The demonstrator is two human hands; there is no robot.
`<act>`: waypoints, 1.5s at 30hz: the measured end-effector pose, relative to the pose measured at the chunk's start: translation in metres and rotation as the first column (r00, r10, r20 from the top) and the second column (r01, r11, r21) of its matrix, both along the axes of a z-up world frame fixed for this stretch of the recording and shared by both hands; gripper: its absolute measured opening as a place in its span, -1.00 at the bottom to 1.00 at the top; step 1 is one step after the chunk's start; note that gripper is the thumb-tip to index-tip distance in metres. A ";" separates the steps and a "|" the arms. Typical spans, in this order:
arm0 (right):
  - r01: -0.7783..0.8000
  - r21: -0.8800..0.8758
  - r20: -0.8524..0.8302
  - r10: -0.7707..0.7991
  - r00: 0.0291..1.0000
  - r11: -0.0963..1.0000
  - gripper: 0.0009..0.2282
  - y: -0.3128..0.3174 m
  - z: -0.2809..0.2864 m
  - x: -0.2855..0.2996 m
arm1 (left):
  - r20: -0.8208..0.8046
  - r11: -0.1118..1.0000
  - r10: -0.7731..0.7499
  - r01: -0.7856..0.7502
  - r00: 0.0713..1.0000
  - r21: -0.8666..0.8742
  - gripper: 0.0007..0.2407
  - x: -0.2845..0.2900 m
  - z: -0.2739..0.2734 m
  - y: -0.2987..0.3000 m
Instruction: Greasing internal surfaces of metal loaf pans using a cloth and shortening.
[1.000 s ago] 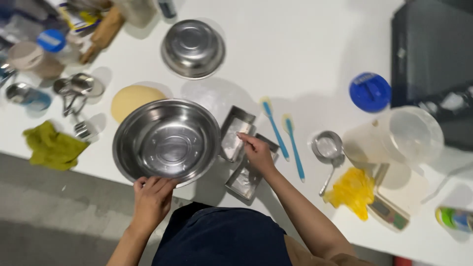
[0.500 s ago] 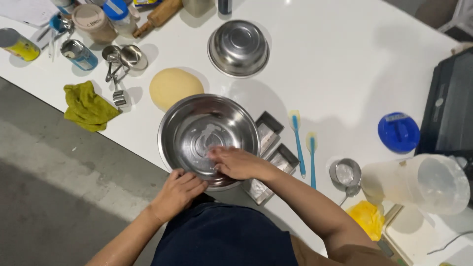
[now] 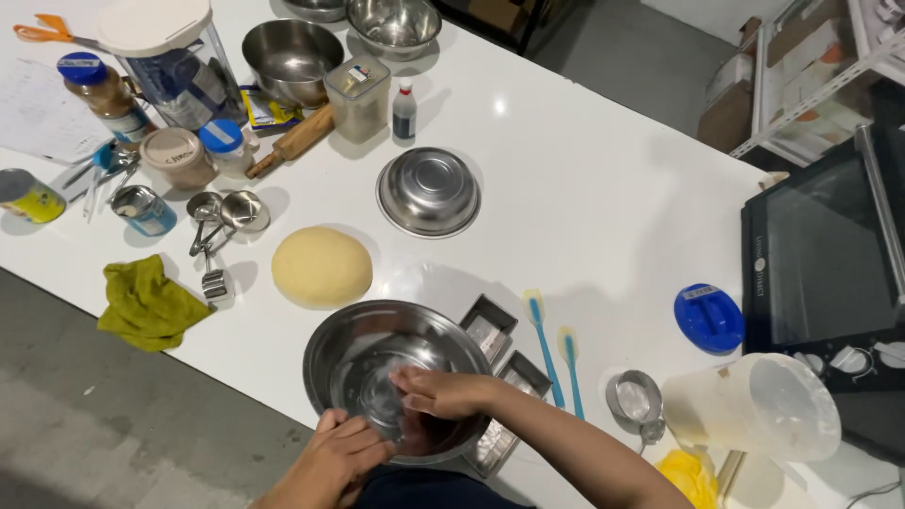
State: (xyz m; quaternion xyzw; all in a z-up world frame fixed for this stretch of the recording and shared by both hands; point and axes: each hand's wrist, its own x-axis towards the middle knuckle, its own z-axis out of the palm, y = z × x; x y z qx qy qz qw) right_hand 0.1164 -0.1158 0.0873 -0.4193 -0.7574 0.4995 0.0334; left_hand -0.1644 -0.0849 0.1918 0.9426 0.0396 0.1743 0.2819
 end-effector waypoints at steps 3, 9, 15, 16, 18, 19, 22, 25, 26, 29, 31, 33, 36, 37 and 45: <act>0.013 -0.049 0.049 -0.011 0.999 0.999 -0.36 -0.014 -0.034 -0.032 | -0.025 0.992 -0.060 0.057 0.998 -0.112 -0.62 -0.005 0.004 0.000; -0.088 -0.413 0.122 0.151 0.981 0.906 -0.37 -0.038 0.009 -0.004 | -0.111 0.955 -0.020 -0.014 0.994 -0.295 -0.85 -0.014 0.006 0.008; -0.219 -0.487 -0.003 0.250 0.968 0.845 -0.37 -0.033 -0.056 -0.018 | 0.096 0.944 0.152 -0.115 0.984 -0.308 -0.86 -0.011 0.009 -0.007; -0.344 -0.420 -0.155 0.307 0.939 0.840 -0.38 -0.030 -0.079 -0.028 | 0.159 0.953 0.167 -0.117 0.973 -0.280 -0.82 -0.010 0.013 -0.004; -0.329 -0.446 -0.147 0.295 0.944 0.832 -0.39 -0.033 -0.084 -0.028 | 0.140 0.941 0.191 -0.141 0.971 -0.307 -0.86 -0.015 0.016 -0.002; -0.308 -0.468 -0.137 0.276 0.951 0.828 -0.40 -0.034 -0.086 -0.029 | 0.120 0.930 0.207 -0.157 0.971 -0.331 -0.90 -0.018 0.018 -0.001; -0.360 -0.474 -0.137 0.337 0.932 0.804 -0.36 -0.042 -0.043 0.013 | 0.126 0.908 0.180 -0.116 0.976 -0.403 -0.92 -0.027 0.012 -0.005; -0.031 -0.657 0.194 0.208 0.959 0.753 -0.32 -0.019 0.061 0.007 | 0.075 0.914 0.164 -0.124 0.984 -0.386 -0.89 -0.029 0.001 -0.008; -0.036 -0.657 0.195 0.216 0.957 0.753 -0.32 -0.015 0.059 0.001 | 0.076 0.913 0.173 -0.131 0.982 -0.386 -0.89 -0.029 0.001 -0.006; 0.006 -0.652 0.375 0.315 0.872 0.758 -0.29 -0.022 0.035 -0.016 | 0.109 0.921 0.170 -0.119 0.979 -0.371 -0.88 -0.027 0.003 -0.008; -0.159 -0.623 0.225 0.371 0.901 0.766 -0.28 -0.016 0.002 -0.020 | 0.193 0.915 0.172 -0.084 0.966 -0.394 -0.79 -0.022 0.008 0.005; -0.228 -0.605 0.108 0.363 0.926 0.763 -0.30 -0.019 -0.016 -0.005 | 0.167 0.909 0.174 -0.093 0.971 -0.407 -0.85 -0.026 0.004 0.010; -0.196 -0.614 0.099 0.321 0.942 0.765 -0.32 -0.024 0.003 0.021 | 0.094 0.895 0.168 -0.111 0.981 -0.432 -0.90 -0.028 0.002 0.013; -0.103 -0.632 0.217 0.302 0.928 0.768 -0.32 -0.027 0.018 0.032 | 0.053 0.892 0.167 -0.128 0.985 -0.433 -0.91 -0.027 0.001 0.012; 0.513 -0.539 0.088 -0.560 0.824 0.668 -0.35 0.028 0.057 0.096 | -0.137 0.314 0.546 -0.354 0.827 -0.881 -0.89 -0.033 -0.107 0.088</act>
